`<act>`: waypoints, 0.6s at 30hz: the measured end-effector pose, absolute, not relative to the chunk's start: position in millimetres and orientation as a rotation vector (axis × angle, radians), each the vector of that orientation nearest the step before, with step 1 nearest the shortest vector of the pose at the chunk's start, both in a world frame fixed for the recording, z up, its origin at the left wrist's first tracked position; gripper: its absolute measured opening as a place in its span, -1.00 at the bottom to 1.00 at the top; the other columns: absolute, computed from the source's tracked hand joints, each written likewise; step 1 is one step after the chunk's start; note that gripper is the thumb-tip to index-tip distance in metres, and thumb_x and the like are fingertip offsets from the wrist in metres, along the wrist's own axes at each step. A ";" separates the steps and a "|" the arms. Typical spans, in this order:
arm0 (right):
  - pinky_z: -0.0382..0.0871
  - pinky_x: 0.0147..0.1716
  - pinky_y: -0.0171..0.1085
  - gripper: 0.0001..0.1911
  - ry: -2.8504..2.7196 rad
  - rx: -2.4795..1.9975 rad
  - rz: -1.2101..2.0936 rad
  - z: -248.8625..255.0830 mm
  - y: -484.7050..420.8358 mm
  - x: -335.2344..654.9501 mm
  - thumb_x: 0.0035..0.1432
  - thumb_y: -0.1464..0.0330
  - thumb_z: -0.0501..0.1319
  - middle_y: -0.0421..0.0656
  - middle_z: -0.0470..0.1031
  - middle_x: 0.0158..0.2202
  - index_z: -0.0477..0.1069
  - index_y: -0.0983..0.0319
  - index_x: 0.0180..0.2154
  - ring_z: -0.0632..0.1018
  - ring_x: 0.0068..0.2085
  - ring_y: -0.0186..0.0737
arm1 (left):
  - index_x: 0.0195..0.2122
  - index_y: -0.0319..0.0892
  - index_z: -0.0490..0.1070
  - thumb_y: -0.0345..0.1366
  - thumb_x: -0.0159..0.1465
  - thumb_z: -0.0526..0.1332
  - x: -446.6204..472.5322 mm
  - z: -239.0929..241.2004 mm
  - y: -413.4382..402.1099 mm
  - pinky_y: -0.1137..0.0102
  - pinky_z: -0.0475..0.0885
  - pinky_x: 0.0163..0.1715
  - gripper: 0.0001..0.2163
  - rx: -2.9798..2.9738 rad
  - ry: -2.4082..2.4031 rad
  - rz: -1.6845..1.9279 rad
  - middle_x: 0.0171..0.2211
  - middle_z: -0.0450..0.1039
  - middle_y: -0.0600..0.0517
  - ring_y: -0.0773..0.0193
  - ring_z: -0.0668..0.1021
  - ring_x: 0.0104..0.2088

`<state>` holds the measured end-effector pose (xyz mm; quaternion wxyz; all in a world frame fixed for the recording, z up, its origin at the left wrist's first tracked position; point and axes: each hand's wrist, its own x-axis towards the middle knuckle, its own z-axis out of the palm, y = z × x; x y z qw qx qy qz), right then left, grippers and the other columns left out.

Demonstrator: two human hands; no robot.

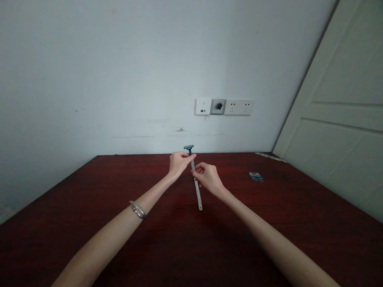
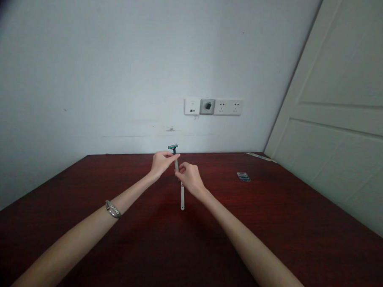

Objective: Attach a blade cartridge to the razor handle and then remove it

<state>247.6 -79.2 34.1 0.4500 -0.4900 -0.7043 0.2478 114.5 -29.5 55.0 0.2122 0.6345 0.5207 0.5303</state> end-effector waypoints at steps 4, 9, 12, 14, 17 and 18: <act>0.34 -0.77 -0.44 -0.81 -1.778 -1.220 0.622 31.1 -77.1 234.0 0.03 0.26 0.17 -0.16 0.48 -0.54 0.36 0.28 -0.42 0.52 -0.57 -0.29 | -0.58 -0.25 0.51 -0.13 -0.01 0.28 105.4 60.6 -30.1 0.48 0.23 -0.53 -0.76 1.934 1.587 1.387 -0.62 0.46 0.03 0.30 0.46 -0.55; 0.27 -0.78 -0.46 -0.65 -1.877 -1.211 0.653 31.4 -80.1 227.2 0.04 0.10 0.18 -0.16 0.48 -0.59 0.40 0.29 -0.44 0.49 -0.64 -0.32 | -0.74 -0.22 0.44 -0.20 -0.03 0.29 92.2 66.2 -28.4 0.48 0.19 -0.59 -0.76 2.032 1.708 1.098 -0.78 0.32 0.06 0.32 0.41 -0.64; 0.27 -0.76 -0.46 -0.57 -1.909 -1.186 0.640 38.6 -83.3 238.1 0.09 0.04 0.12 -0.17 0.46 -0.63 0.44 0.30 -0.41 0.46 -0.68 -0.35 | -0.81 -0.21 0.39 -0.25 -0.06 0.31 77.5 64.3 -24.0 0.49 0.23 -0.62 -0.74 2.030 1.714 0.846 -0.84 0.26 0.05 0.32 0.39 -0.70; 0.26 -0.77 -0.46 -0.52 -1.891 -1.198 0.622 44.2 -81.7 253.5 0.13 0.03 0.06 -0.15 0.46 -0.63 0.44 0.31 -0.43 0.44 -0.70 -0.37 | -0.80 -0.23 0.38 -0.30 -0.08 0.33 66.9 59.1 -20.1 0.49 0.27 -0.65 -0.77 1.963 1.711 0.697 -0.83 0.30 0.03 0.31 0.40 -0.73; 0.29 -0.76 -0.44 -0.51 -1.856 -1.258 0.607 50.0 -72.4 285.5 0.16 0.05 0.02 -0.12 0.48 -0.60 0.43 0.32 -0.45 0.43 -0.70 -0.38 | -0.81 -0.25 0.33 -0.37 -0.09 0.33 53.7 47.7 -13.8 0.47 0.32 -0.70 -0.76 1.880 1.752 0.529 -0.78 0.36 -0.04 0.28 0.43 -0.74; 0.32 -0.75 -0.44 -0.53 -1.831 -1.288 0.590 50.9 -68.5 297.4 0.16 0.07 0.03 -0.10 0.49 -0.58 0.44 0.33 -0.44 0.46 -0.65 -0.35 | -0.82 -0.25 0.32 -0.38 -0.07 0.31 50.4 43.8 -11.8 0.46 0.34 -0.71 -0.74 1.874 1.773 0.467 -0.76 0.37 -0.06 0.28 0.44 -0.74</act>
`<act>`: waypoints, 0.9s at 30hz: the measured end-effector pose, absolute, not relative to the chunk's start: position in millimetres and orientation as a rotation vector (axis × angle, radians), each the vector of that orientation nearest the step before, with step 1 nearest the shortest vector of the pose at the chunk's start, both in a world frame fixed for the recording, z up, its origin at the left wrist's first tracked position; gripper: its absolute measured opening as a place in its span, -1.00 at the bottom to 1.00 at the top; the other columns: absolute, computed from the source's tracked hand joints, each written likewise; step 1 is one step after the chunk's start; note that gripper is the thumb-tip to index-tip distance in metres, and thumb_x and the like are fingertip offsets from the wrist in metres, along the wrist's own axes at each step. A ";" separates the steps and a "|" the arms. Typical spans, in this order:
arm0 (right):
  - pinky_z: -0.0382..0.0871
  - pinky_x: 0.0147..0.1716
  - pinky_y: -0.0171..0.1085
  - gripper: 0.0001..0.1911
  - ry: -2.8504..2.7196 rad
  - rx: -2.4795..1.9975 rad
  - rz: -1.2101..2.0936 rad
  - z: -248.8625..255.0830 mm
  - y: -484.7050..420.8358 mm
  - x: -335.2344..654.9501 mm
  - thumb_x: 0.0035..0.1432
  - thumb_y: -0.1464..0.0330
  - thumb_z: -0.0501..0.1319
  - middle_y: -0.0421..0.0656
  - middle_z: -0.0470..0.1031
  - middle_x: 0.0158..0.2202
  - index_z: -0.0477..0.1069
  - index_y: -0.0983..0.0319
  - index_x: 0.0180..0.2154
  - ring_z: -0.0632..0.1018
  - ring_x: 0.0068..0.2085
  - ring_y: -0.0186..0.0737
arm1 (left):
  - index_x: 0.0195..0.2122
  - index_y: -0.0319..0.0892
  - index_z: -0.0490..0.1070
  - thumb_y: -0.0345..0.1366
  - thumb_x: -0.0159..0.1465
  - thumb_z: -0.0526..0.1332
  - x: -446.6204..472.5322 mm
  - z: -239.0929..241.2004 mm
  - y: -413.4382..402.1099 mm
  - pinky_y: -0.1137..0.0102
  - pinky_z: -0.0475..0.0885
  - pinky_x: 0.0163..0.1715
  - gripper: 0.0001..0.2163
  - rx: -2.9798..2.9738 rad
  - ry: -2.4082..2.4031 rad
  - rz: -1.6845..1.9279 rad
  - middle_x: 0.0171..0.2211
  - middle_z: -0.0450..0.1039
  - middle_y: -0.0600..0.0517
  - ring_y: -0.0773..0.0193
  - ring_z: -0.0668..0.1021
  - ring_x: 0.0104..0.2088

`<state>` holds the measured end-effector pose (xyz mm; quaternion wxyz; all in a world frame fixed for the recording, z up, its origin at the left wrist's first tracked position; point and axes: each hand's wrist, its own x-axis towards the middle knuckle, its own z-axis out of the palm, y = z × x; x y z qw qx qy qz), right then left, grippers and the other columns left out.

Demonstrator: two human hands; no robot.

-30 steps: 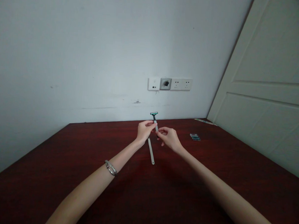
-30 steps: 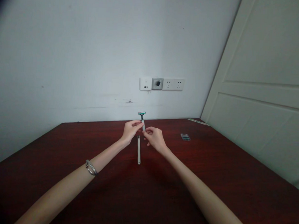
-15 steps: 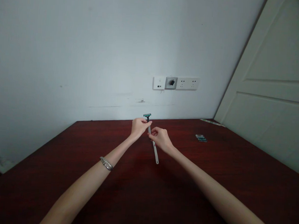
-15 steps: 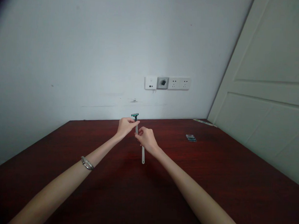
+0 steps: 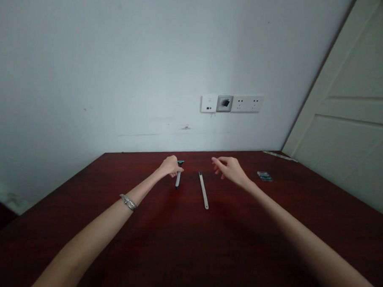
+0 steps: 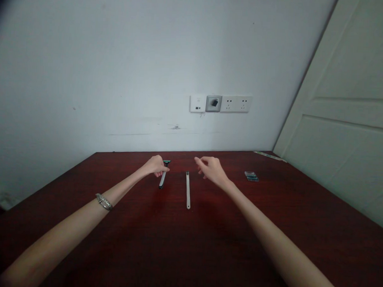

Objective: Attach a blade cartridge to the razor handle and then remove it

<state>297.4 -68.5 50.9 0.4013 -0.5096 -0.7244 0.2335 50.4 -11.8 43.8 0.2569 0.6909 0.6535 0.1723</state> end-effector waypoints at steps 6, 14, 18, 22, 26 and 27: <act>0.42 -0.68 -0.40 -0.65 -1.878 -1.490 0.509 51.4 -59.5 364.3 0.12 0.16 0.11 -0.06 0.54 -0.43 0.48 0.31 -0.36 0.51 -0.51 -0.29 | -0.79 -0.29 0.33 -0.37 0.00 0.29 41.1 26.4 -5.4 0.40 0.45 -0.64 -0.73 1.871 1.809 0.218 -0.70 0.43 -0.11 0.25 0.49 -0.70; 0.42 -0.53 -0.25 -0.61 -2.050 -1.651 0.243 42.1 -57.8 426.8 0.10 0.13 0.06 -0.11 0.53 -0.48 0.50 0.27 -0.34 0.49 -0.58 -0.24 | -0.76 -0.32 0.33 -0.35 0.07 0.25 45.9 23.9 -13.4 0.40 0.47 -0.60 -0.71 1.904 1.831 -0.016 -0.72 0.41 -0.09 0.27 0.47 -0.72; 0.41 -0.29 -0.17 -0.63 -2.104 -1.679 0.068 28.7 -45.8 458.9 0.06 0.13 0.06 -0.06 0.56 -0.36 0.50 0.25 -0.37 0.56 -0.32 -0.07 | -0.76 -0.32 0.33 -0.35 0.07 0.25 47.8 27.4 -16.9 0.38 0.45 -0.63 -0.71 1.937 1.825 -0.070 -0.74 0.40 -0.08 0.27 0.44 -0.76; 0.37 -0.18 -0.13 -0.54 -2.185 -1.715 0.025 15.2 -35.6 491.6 0.00 0.12 0.07 0.01 0.53 -0.19 0.47 0.29 -0.19 0.53 -0.20 -0.02 | -0.75 -0.32 0.32 -0.33 0.08 0.24 49.8 31.6 -20.3 0.37 0.43 -0.66 -0.70 1.973 1.817 -0.099 -0.77 0.36 -0.05 0.27 0.41 -0.78; 0.24 0.01 -0.07 -0.42 -2.325 -1.762 0.000 12.4 -33.4 510.8 -0.11 0.16 0.15 0.04 0.43 0.00 0.39 0.29 -0.03 0.41 0.01 0.07 | -0.76 -0.30 0.32 -0.32 0.07 0.25 51.5 35.1 -21.7 0.39 0.42 -0.67 -0.69 1.993 1.829 -0.144 -0.84 0.28 -0.02 0.26 0.41 -0.78; 0.18 0.05 -0.05 -0.38 -2.359 -1.784 -0.001 12.8 -34.0 513.0 -0.14 0.18 0.17 0.04 0.39 0.04 0.38 0.28 0.00 0.37 0.06 0.10 | -0.77 -0.30 0.32 -0.32 0.06 0.26 51.9 35.8 -21.7 0.39 0.42 -0.68 -0.69 1.994 1.828 -0.158 -0.84 0.28 -0.02 0.25 0.41 -0.78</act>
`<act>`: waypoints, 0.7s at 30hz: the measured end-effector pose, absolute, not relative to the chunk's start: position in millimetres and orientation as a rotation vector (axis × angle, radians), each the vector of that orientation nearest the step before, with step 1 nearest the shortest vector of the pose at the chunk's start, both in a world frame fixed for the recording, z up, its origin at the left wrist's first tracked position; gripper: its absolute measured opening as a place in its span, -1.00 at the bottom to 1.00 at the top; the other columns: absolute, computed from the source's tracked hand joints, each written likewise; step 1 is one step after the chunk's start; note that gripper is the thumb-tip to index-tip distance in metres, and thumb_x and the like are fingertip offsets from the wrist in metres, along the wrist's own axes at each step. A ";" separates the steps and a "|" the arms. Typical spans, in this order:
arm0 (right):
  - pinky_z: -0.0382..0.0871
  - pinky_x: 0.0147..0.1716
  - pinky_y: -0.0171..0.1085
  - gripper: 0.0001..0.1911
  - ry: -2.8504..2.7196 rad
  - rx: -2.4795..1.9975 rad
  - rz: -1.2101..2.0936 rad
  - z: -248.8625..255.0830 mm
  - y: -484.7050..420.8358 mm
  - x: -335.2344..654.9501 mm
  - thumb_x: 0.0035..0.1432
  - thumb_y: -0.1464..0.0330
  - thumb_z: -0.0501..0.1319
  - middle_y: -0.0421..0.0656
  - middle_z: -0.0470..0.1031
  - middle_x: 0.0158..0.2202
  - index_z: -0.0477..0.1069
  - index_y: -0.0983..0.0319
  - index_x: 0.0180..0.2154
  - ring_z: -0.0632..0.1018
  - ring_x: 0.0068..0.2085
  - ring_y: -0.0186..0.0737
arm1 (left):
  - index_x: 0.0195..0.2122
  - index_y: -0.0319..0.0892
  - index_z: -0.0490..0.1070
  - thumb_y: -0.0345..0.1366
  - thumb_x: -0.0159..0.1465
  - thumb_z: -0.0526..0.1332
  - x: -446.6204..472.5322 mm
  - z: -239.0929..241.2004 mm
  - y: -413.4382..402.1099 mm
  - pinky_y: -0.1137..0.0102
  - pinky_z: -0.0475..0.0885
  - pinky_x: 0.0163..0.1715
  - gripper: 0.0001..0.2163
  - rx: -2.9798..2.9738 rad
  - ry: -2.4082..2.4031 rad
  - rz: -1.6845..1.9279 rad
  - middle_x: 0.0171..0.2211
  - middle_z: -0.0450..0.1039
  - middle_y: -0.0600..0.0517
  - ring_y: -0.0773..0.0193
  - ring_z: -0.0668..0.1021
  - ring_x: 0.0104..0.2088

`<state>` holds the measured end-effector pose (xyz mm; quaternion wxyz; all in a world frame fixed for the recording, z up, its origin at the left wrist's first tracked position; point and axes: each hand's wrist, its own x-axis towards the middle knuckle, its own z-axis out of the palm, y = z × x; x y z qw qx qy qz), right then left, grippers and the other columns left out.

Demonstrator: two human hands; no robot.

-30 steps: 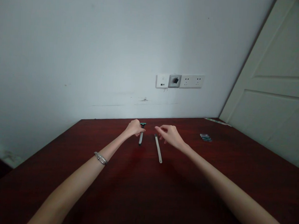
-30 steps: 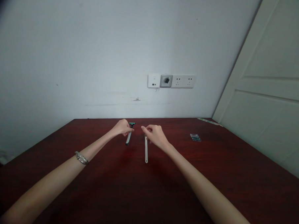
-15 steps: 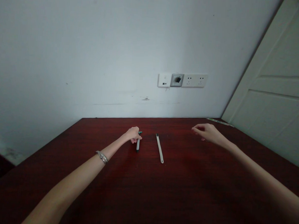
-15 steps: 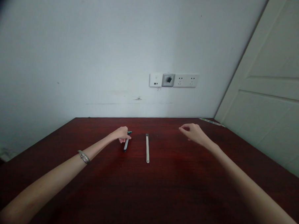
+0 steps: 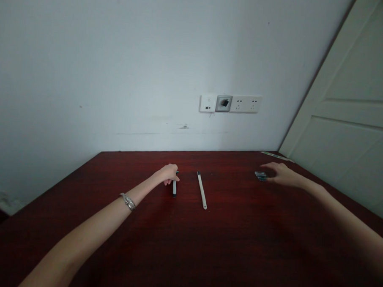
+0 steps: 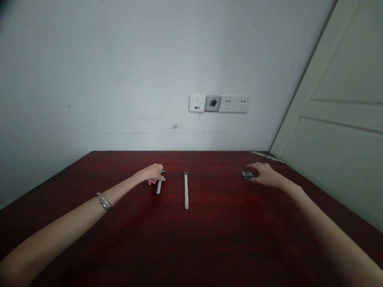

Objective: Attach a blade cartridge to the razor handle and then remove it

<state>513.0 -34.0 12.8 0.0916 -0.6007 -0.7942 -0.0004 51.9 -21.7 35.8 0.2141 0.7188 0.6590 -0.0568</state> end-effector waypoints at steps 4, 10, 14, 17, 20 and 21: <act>0.08 0.10 0.03 -0.23 -2.420 -1.902 0.113 11.1 -34.5 519.1 -0.23 0.22 0.20 0.06 0.24 0.16 0.28 0.31 0.10 0.25 0.15 0.22 | -0.79 -0.29 0.31 -0.34 0.05 0.27 53.6 36.7 -21.2 0.37 0.41 -0.69 -0.68 1.984 1.819 -0.199 -0.83 0.30 -0.06 0.23 0.41 -0.77; 0.13 0.10 0.03 -0.08 -2.384 -1.962 0.302 -3.7 -20.5 532.5 -0.26 0.19 0.21 0.06 0.19 0.20 0.12 0.29 0.20 0.22 0.18 0.21 | -0.79 -0.29 0.33 -0.32 0.05 0.26 54.6 40.8 -20.1 0.33 0.43 -0.65 -0.69 1.937 1.794 -0.240 -0.81 0.33 -0.09 0.20 0.44 -0.74; 0.14 0.13 -0.08 -0.02 -2.352 -1.947 0.420 -10.2 -10.7 538.3 -0.25 0.12 0.21 0.04 0.16 0.21 0.05 0.31 0.23 0.23 0.19 0.11 | -0.77 -0.31 0.35 -0.25 0.07 0.25 48.9 57.0 -12.3 0.35 0.43 -0.61 -0.67 1.905 1.723 -0.224 -0.74 0.39 -0.11 0.24 0.45 -0.71; 0.12 0.15 -0.11 -0.03 -2.317 -1.867 0.505 -13.9 -6.3 539.8 -0.25 0.13 0.23 0.04 0.18 0.20 0.08 0.32 0.22 0.26 0.18 0.06 | -0.73 -0.33 0.38 -0.23 0.08 0.24 37.8 69.4 3.4 0.36 0.42 -0.59 -0.68 1.874 1.684 -0.042 -0.71 0.41 -0.11 0.27 0.45 -0.70; 0.14 0.14 -0.14 -0.07 -2.246 -1.826 0.559 -17.1 -3.9 540.4 -0.26 0.16 0.24 0.07 0.24 0.17 0.13 0.34 0.19 0.31 0.15 0.03 | -0.69 -0.36 0.39 -0.24 0.07 0.24 22.5 70.6 23.5 0.39 0.38 -0.62 -0.70 1.671 1.693 0.289 -0.72 0.40 -0.11 0.30 0.42 -0.71; 0.16 0.13 -0.14 -0.09 -2.225 -1.817 0.575 -17.9 -3.5 540.7 -0.26 0.17 0.24 0.07 0.27 0.15 0.16 0.34 0.17 0.33 0.13 0.03 | -0.66 -0.36 0.41 -0.22 0.09 0.23 17.1 67.5 29.4 0.41 0.37 -0.62 -0.70 1.650 1.682 0.358 -0.72 0.39 -0.08 0.33 0.41 -0.71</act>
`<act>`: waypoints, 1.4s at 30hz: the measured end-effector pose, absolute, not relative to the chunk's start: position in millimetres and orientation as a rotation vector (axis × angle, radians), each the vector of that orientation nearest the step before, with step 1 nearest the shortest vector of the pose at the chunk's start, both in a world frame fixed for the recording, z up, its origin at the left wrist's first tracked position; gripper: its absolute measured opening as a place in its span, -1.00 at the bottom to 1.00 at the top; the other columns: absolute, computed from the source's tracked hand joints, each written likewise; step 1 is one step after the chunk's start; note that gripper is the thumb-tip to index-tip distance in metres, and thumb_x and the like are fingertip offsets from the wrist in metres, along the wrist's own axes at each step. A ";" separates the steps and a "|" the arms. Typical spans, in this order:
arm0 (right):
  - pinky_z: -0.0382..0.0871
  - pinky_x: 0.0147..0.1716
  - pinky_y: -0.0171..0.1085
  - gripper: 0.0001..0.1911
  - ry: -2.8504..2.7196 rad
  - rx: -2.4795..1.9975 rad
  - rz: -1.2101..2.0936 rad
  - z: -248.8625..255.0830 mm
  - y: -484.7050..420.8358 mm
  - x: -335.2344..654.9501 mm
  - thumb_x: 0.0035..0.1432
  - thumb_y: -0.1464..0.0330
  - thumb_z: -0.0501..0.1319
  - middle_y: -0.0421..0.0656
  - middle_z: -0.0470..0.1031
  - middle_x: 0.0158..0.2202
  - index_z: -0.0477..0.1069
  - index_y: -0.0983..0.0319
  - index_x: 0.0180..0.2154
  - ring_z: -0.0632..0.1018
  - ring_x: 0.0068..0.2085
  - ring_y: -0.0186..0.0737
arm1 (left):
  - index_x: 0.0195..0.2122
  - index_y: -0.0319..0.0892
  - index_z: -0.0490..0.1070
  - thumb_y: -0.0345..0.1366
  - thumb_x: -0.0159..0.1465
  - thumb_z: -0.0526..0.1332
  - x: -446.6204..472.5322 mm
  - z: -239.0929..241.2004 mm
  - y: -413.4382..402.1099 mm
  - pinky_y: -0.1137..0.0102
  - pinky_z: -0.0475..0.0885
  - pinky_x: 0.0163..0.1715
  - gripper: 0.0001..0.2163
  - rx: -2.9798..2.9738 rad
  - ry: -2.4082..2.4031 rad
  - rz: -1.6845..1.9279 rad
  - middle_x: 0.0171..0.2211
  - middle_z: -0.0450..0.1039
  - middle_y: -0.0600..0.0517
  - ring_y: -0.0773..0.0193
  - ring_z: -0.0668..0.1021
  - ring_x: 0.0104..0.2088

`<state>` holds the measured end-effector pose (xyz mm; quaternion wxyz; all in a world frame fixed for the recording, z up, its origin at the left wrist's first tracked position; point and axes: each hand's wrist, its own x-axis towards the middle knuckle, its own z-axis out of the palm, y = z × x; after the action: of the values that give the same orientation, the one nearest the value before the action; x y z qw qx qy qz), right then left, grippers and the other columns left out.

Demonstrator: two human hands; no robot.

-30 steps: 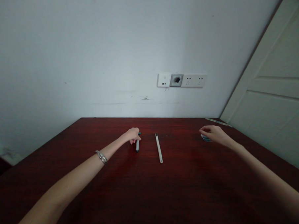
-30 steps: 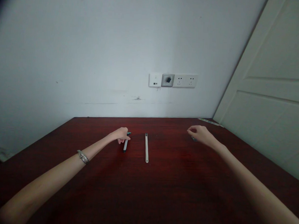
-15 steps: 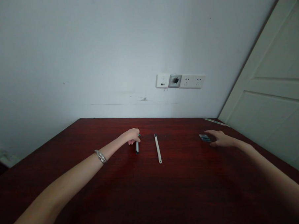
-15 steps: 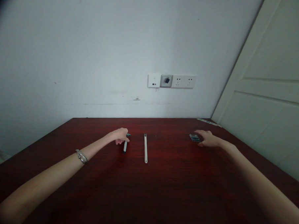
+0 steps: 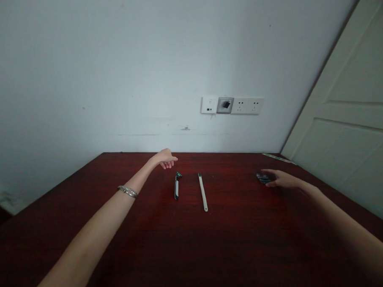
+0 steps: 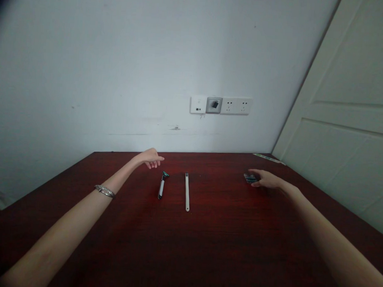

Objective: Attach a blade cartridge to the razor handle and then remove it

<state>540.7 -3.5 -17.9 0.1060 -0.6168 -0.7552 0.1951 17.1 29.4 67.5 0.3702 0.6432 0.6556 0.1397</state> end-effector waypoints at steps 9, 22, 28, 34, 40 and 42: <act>0.29 0.02 -0.09 -0.33 -2.193 -1.740 0.562 -17.2 -3.9 540.5 -0.21 0.20 0.22 0.04 0.45 0.00 0.33 0.25 0.02 0.47 0.00 0.01 | -0.36 -0.33 0.44 -0.13 0.22 0.06 -18.4 0.4 43.4 0.57 0.20 -0.70 -0.67 1.522 1.608 0.914 -0.54 0.44 -0.01 0.49 0.34 -0.68; 0.31 -0.01 -0.12 -0.39 -2.242 -1.619 0.423 9.1 2.7 482.6 -0.15 0.14 0.25 -0.03 0.50 -0.08 0.35 0.26 -0.03 0.50 -0.07 -0.05 | -0.44 -0.34 0.43 -0.25 0.20 0.05 -25.4 -26.7 44.1 0.57 0.16 -0.73 -0.73 1.500 1.614 1.119 -0.65 0.34 0.06 0.49 0.28 -0.71; 0.34 -0.06 -0.12 -0.46 -2.329 -1.347 0.427 39.4 -8.6 381.9 -0.10 0.22 0.26 -0.07 0.50 -0.09 0.34 0.24 -0.03 0.51 -0.10 -0.10 | -0.47 -0.32 0.44 -0.23 0.18 0.06 -28.1 -27.2 44.9 0.57 0.14 -0.74 -0.73 1.526 1.629 1.104 -0.66 0.35 0.06 0.48 0.30 -0.71; 0.30 -0.02 -0.11 -0.45 -2.421 -1.081 0.393 31.4 -29.9 289.5 -0.11 0.30 0.30 -0.02 0.46 -0.06 0.34 0.26 -0.02 0.47 -0.05 -0.09 | -0.45 -0.32 0.45 -0.22 0.18 0.05 -30.8 -29.4 46.9 0.58 0.13 -0.74 -0.72 1.568 1.630 1.093 -0.66 0.35 0.04 0.47 0.31 -0.70; 0.29 -0.03 -0.12 -0.42 -2.514 -0.955 0.377 12.4 -31.6 243.9 -0.11 0.29 0.31 -0.01 0.45 -0.07 0.33 0.27 0.00 0.44 -0.03 -0.07 | -0.44 -0.32 0.45 -0.20 0.18 0.04 -32.6 -32.0 50.9 0.58 0.13 -0.74 -0.70 1.600 1.664 1.090 -0.65 0.37 0.03 0.47 0.31 -0.70; 0.28 -0.03 -0.11 -0.41 -2.536 -0.951 0.367 9.0 -29.3 238.1 -0.12 0.28 0.32 -0.01 0.44 -0.04 0.33 0.25 0.01 0.43 0.00 -0.05 | -0.44 -0.31 0.46 -0.19 0.17 0.04 -32.9 -32.3 51.0 0.58 0.13 -0.74 -0.70 1.616 1.682 1.095 -0.65 0.38 0.03 0.46 0.31 -0.70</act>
<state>238.1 -29.3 9.0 0.2028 -0.3407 -0.9086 0.1316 -32.9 51.0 -32.3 0.2788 0.6022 0.6270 0.4080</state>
